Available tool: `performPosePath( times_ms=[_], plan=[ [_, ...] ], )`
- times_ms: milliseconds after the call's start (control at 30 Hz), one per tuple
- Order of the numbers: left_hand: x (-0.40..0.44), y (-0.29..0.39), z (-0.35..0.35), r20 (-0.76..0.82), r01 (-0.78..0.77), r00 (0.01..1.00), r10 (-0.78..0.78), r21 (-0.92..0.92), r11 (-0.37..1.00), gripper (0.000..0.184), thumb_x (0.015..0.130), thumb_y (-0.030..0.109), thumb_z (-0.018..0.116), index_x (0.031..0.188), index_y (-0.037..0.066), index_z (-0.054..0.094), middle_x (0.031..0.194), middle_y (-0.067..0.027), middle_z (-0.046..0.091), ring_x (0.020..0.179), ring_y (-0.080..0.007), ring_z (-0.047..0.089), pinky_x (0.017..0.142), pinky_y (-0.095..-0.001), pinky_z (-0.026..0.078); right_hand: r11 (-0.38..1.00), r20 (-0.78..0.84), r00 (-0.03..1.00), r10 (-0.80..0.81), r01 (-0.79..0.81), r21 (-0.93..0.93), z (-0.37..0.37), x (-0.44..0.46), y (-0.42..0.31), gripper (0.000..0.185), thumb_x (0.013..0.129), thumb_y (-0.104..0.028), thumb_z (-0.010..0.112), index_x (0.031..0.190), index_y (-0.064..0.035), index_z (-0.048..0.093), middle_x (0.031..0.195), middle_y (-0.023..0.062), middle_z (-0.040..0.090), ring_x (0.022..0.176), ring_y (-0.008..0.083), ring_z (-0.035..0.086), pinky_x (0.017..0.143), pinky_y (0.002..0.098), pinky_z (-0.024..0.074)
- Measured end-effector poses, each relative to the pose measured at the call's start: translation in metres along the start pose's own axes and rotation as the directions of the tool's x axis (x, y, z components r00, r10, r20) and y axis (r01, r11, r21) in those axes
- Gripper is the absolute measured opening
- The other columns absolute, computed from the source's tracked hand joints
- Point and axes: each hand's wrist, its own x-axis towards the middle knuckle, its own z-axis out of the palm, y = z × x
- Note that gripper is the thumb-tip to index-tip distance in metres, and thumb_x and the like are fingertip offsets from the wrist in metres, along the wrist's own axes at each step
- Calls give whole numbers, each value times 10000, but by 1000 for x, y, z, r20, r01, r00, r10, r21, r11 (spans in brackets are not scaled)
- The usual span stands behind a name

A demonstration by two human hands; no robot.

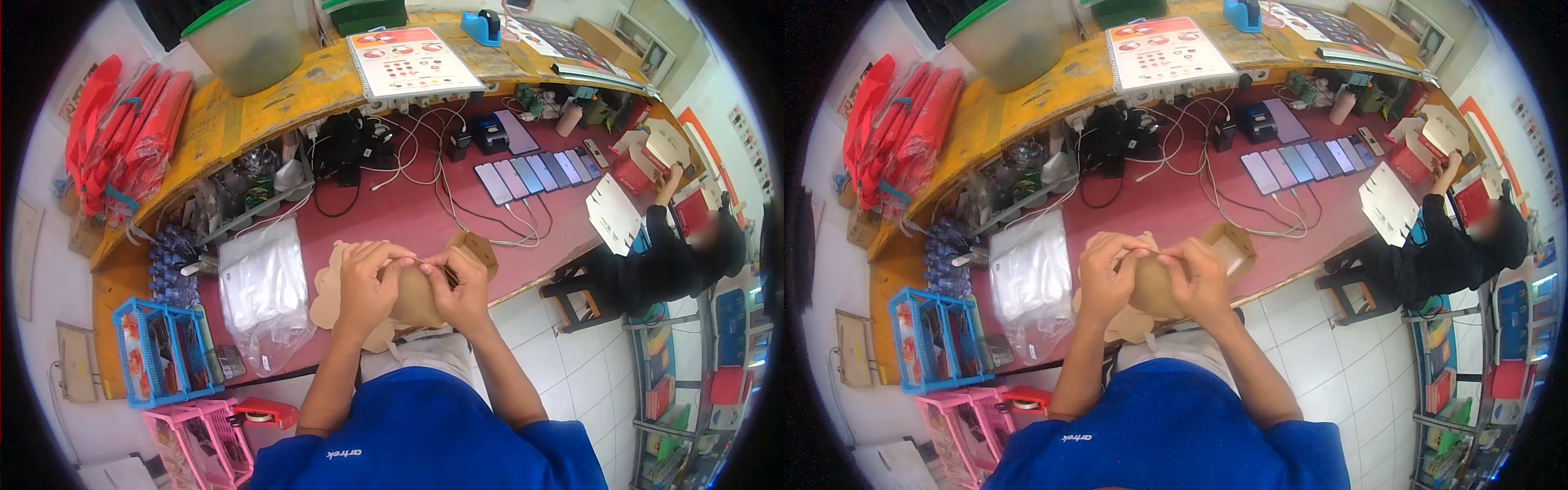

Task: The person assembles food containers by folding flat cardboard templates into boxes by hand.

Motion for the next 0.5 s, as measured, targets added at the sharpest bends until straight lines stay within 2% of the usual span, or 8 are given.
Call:
performPosePath(
  times_ms=[100, 167, 233, 300, 333, 367, 433, 500],
  plan=[
    [1, -3, 4, -56, 2, 998, -1, 14, 1000, 90, 872, 105, 758, 959, 84, 747, 918, -67, 750, 901, -254, 681, 917, -380, 445, 998, 5, 999, 34, -34, 58, 6, 2, -4, 52, 898, -18, 738, 921, 11, 701, 875, 127, 711, 762, 246, 674, 683, 354, 502],
    [0, 1, 1, -90, 55, 994, -58, -43, 998, 136, 901, 118, 754, 1027, 74, 729, 984, -81, 745, 929, -240, 682, 929, -377, 468, 986, -72, 996, 45, -33, 165, 10, 2, 0, 49, 935, -24, 727, 930, 21, 708, 873, 82, 716, 797, 131, 657, 717, 283, 520],
    [-8, -3, -1, -121, 109, 985, -121, -101, 989, 182, 929, 130, 749, 1095, 65, 712, 1049, -95, 739, 956, -227, 684, 941, -375, 491, 989, -75, 995, 67, -56, 137, 8, -1, 7, 38, 945, -11, 713, 956, 22, 697, 908, 80, 708, 825, 125, 661, 736, 278, 529],
    [-26, -32, -3, -171, 243, 904, -392, -549, 800, 267, 990, 173, 716, 1203, 27, 650, 1184, -107, 694, 1048, -186, 668, 939, -344, 522, 992, -84, 993, 79, -69, 109, 6, -1, 15, 38, 954, 3, 699, 983, 24, 685, 944, 78, 700, 853, 119, 664, 755, 274, 538],
    [-39, -54, -12, 67, 384, 875, -480, -702, 601, 389, 1022, 212, 690, 1334, 3, 590, 1274, -93, 650, 1149, -156, 631, 984, -317, 511, 975, -150, 982, 113, -80, 210, 6, -1, 19, 68, 940, -6, 710, 1001, 18, 689, 928, 80, 690, 838, 126, 668, 752, 265, 534],
    [-44, -54, -12, 62, 380, 876, -479, -700, 605, 389, 1022, 212, 690, 1334, 3, 590, 1274, -93, 650, 1149, -156, 631, 984, -317, 511, 947, -209, 966, 154, -84, 310, 8, -2, 23, 100, 926, -16, 721, 1019, 11, 693, 912, 83, 680, 824, 133, 672, 749, 255, 529],
    [-55, -54, -15, 481, 675, 707, -519, -679, 290, 412, 1018, 186, 686, 1367, -9, 588, 1291, -88, 655, 1186, -150, 618, 989, -310, 507, 955, -191, 975, 116, -56, 292, 10, -3, 29, 133, 927, -7, 724, 1051, 16, 681, 943, 79, 677, 831, 136, 672, 737, 257, 532],
    [-53, -53, -20, 539, 680, 718, -441, -680, 275, 428, 1018, 178, 686, 1386, -13, 580, 1297, -79, 656, 1185, -147, 616, 996, -310, 503, 974, -129, 992, 4, 26, 224, 11, -4, 26, 107, 941, 54, 693, 1036, 27, 652, 1007, 79, 656, 851, 114, 667, 746, 259, 544]
  ],
)
